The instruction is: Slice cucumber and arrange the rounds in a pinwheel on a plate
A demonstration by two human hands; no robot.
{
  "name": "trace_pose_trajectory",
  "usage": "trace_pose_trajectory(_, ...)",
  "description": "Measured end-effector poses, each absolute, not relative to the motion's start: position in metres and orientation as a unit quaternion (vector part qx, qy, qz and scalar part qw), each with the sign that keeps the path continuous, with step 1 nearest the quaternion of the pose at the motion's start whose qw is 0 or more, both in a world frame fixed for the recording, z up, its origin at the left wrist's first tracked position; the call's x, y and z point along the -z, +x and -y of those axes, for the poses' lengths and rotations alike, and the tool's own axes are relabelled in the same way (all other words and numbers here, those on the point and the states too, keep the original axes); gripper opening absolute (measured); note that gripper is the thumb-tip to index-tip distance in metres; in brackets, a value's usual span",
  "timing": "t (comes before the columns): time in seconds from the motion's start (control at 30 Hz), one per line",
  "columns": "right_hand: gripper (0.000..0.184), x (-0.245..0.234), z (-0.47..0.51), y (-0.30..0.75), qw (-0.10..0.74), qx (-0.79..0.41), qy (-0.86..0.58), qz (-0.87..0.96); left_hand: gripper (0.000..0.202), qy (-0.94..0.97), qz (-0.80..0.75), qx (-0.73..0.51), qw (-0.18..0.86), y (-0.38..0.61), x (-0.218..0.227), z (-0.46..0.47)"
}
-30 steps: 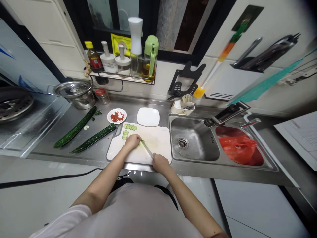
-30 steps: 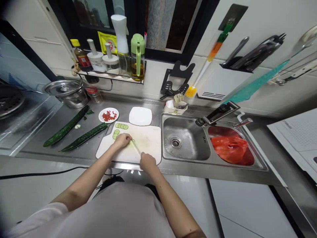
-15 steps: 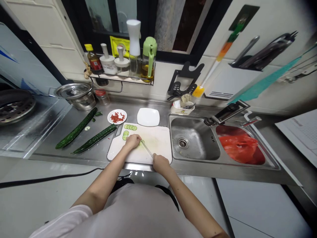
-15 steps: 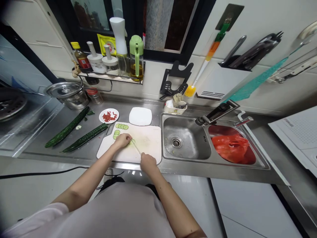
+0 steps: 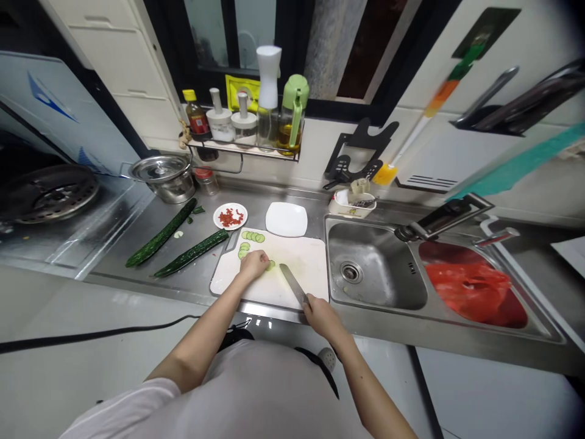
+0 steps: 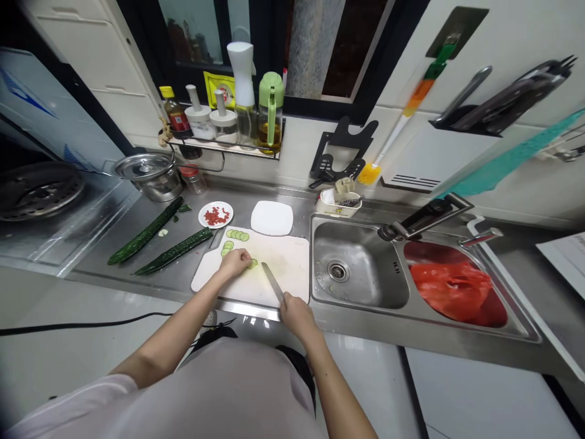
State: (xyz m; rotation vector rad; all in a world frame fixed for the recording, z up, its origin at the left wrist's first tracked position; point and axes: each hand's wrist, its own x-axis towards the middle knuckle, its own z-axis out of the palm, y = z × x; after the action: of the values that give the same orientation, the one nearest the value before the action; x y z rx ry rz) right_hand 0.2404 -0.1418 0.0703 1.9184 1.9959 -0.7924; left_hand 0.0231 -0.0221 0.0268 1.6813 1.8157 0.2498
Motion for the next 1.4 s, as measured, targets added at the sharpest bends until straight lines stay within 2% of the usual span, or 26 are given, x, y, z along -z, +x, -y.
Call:
trace_pose_trajectory(0.3, 0.024, -0.058, 0.135, 0.249, 0.112, 0.265, 0.670, -0.685, 0.014, 0.546, -0.776, -0.150, 0.277, -0.029, -0.014, 0.028)
trace_pose_trajectory(0.53, 0.023, -0.057, 0.131, 0.246, 0.112, 0.261, 0.664, -0.692, 0.015, 0.527, -0.801, -0.141, 0.245, -0.049, -0.006, 0.027)
trace_pose_trajectory(0.83, 0.024, -0.058, 0.132, 0.245, 0.118, 0.267, 0.669, -0.684, 0.020, 0.528, -0.807, -0.133, 0.226, -0.051, -0.004, 0.029)
trace_pose_trajectory(1.13, 0.026, -0.052, 0.130, 0.248, 0.113, 0.264, 0.675, -0.679, 0.024, 0.585, -0.766, -0.185, 0.192, -0.032, -0.010, 0.014)
trace_pose_trajectory(1.4, 0.025, -0.056, 0.132, 0.246, 0.112, 0.270, 0.679, -0.674, 0.039, 0.652, -0.731, -0.134, 0.152, 0.002, -0.014, -0.022)
